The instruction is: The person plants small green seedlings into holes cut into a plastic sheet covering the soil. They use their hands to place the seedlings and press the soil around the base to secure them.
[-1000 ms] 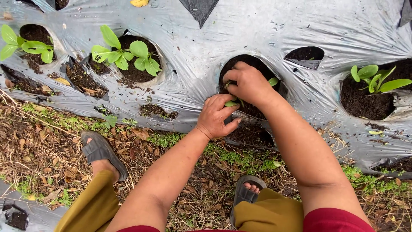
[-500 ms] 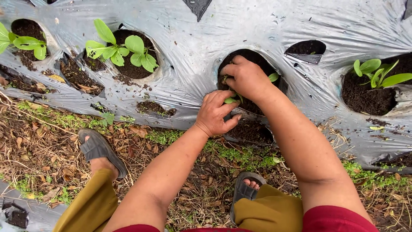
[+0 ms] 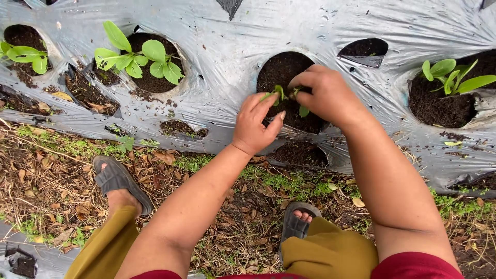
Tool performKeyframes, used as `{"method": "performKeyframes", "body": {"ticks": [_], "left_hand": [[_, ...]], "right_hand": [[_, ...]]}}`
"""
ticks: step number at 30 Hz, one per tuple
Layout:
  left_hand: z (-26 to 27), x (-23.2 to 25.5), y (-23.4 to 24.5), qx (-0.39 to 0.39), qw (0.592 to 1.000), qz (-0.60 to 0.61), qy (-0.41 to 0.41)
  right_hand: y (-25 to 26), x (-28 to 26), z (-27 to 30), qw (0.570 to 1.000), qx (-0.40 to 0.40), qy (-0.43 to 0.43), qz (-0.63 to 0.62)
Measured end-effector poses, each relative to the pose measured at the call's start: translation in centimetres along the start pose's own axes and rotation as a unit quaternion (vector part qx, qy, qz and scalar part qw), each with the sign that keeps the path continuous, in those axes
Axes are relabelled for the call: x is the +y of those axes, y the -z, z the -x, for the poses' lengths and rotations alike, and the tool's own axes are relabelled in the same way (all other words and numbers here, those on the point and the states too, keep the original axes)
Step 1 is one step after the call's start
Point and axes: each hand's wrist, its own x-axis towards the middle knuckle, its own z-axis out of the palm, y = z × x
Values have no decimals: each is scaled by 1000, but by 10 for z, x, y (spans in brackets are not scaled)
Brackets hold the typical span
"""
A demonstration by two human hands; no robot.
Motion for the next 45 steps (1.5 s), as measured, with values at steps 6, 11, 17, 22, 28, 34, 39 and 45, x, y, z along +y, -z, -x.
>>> {"method": "performKeyframes", "body": {"ticks": [6, 11, 17, 22, 28, 34, 39, 45], "left_hand": [[-49, 24, -36, -263, 939, -223, -7], [-55, -9, -74, -237, 960, -142, -44], [-87, -37, -80, -211, 973, -16, 87], [-102, -31, -78, -257, 958, -42, 123], [-110, -25, -73, -269, 954, -51, 121], [-107, 15, -35, -367, 912, -136, 122], [-66, 15, -27, -348, 910, -201, -103], [-57, -29, -31, -186, 964, -134, -131]], "right_hand": [[74, -3, 46, 993, 29, -90, -74], [57, 21, 65, 994, -45, -95, 0], [1, 22, 63, 983, -31, -58, 170], [-30, 2, 61, 978, -54, -67, 191], [-22, 3, 56, 984, -45, -58, 162], [-41, 0, 61, 991, -57, -4, 120], [10, 2, 76, 992, -43, -53, 102], [31, 18, 78, 994, -11, -34, 106]]}}
